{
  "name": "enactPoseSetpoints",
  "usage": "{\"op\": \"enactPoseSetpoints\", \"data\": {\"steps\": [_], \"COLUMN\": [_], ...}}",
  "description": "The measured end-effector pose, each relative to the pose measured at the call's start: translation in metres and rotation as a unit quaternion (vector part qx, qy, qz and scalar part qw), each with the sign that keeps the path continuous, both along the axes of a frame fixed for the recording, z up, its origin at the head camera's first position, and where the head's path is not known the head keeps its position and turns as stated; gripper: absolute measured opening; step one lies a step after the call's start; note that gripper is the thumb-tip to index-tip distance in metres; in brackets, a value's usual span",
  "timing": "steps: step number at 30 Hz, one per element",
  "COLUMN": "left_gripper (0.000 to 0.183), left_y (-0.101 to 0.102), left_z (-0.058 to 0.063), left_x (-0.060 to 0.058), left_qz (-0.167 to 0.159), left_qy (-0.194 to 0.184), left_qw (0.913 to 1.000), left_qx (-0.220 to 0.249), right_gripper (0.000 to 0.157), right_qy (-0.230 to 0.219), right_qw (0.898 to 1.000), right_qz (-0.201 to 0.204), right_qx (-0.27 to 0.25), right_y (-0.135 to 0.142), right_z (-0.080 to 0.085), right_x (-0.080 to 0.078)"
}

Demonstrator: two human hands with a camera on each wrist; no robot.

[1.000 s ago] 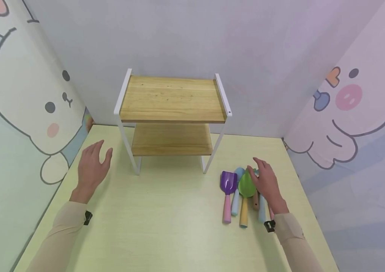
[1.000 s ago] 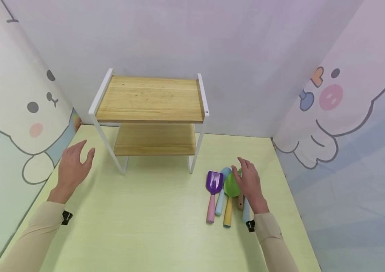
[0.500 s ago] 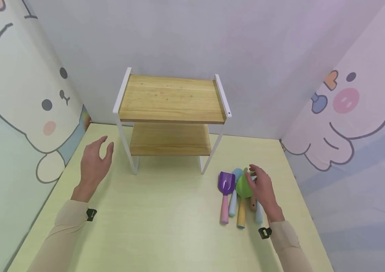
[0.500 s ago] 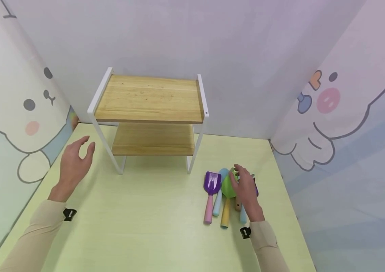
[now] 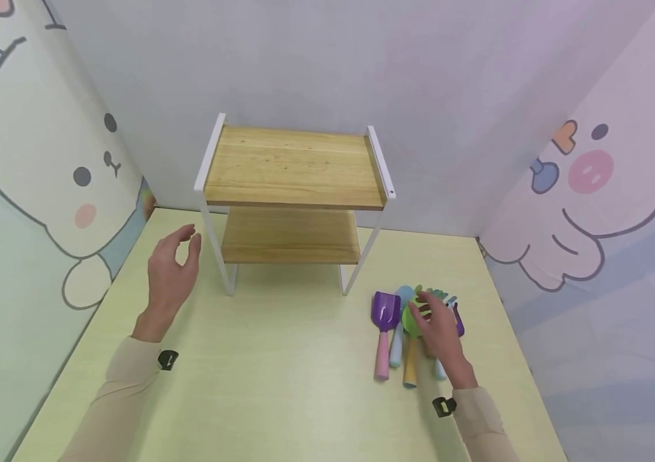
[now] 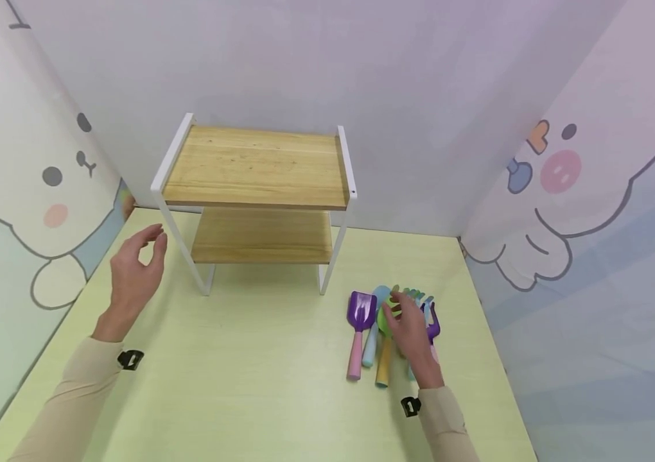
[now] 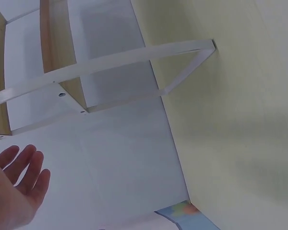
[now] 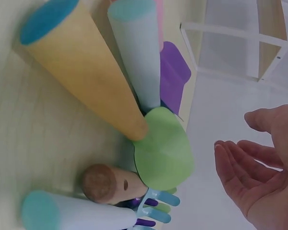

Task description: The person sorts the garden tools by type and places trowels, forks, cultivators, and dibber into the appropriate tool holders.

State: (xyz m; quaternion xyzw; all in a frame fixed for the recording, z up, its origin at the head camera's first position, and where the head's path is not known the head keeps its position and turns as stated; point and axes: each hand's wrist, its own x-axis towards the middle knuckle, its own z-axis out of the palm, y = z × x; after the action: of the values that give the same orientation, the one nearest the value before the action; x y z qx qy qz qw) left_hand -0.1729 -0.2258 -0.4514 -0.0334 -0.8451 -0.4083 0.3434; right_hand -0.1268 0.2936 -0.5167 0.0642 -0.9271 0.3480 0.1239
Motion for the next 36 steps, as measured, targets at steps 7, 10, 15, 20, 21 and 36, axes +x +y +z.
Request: {"op": "enactPoseSetpoints", "data": {"steps": [7,10,15,20,21,36], "left_gripper": [0.026,0.026,0.028,0.028,0.028,0.023], "left_y": [0.012,0.017,0.024,0.033,0.035,0.049], "left_z": [0.010,0.012,0.017,0.024,0.026,0.034], "left_x": [0.000,-0.001,-0.001,0.003,0.003,0.002], "left_qz": [-0.017,-0.025,-0.037,-0.055,-0.057,-0.082], "left_qy": [0.048,0.052,0.043,0.014,0.011,0.027], "left_qw": [0.9982,0.9970,0.9938,0.9875,0.9864,0.9703], "left_qx": [0.031,0.051,0.095,0.147,0.154,0.226], "right_gripper": [0.037,0.036,0.038,0.038,0.038,0.029], "right_qy": [-0.037,-0.048,-0.071,-0.078,-0.078,-0.067], "right_qw": [0.999,0.998,0.997,0.996,0.995,0.995], "right_qz": [0.000,0.002,0.009,0.013,0.013,0.048], "right_qx": [-0.021,-0.029,-0.037,-0.051,-0.054,-0.049], "right_y": [-0.007,-0.011,-0.016,-0.022,-0.023,-0.034], "right_z": [-0.004,-0.004,-0.004,-0.007,-0.009,-0.023], "right_x": [0.007,0.009,0.012,0.015,0.016,0.029]}}
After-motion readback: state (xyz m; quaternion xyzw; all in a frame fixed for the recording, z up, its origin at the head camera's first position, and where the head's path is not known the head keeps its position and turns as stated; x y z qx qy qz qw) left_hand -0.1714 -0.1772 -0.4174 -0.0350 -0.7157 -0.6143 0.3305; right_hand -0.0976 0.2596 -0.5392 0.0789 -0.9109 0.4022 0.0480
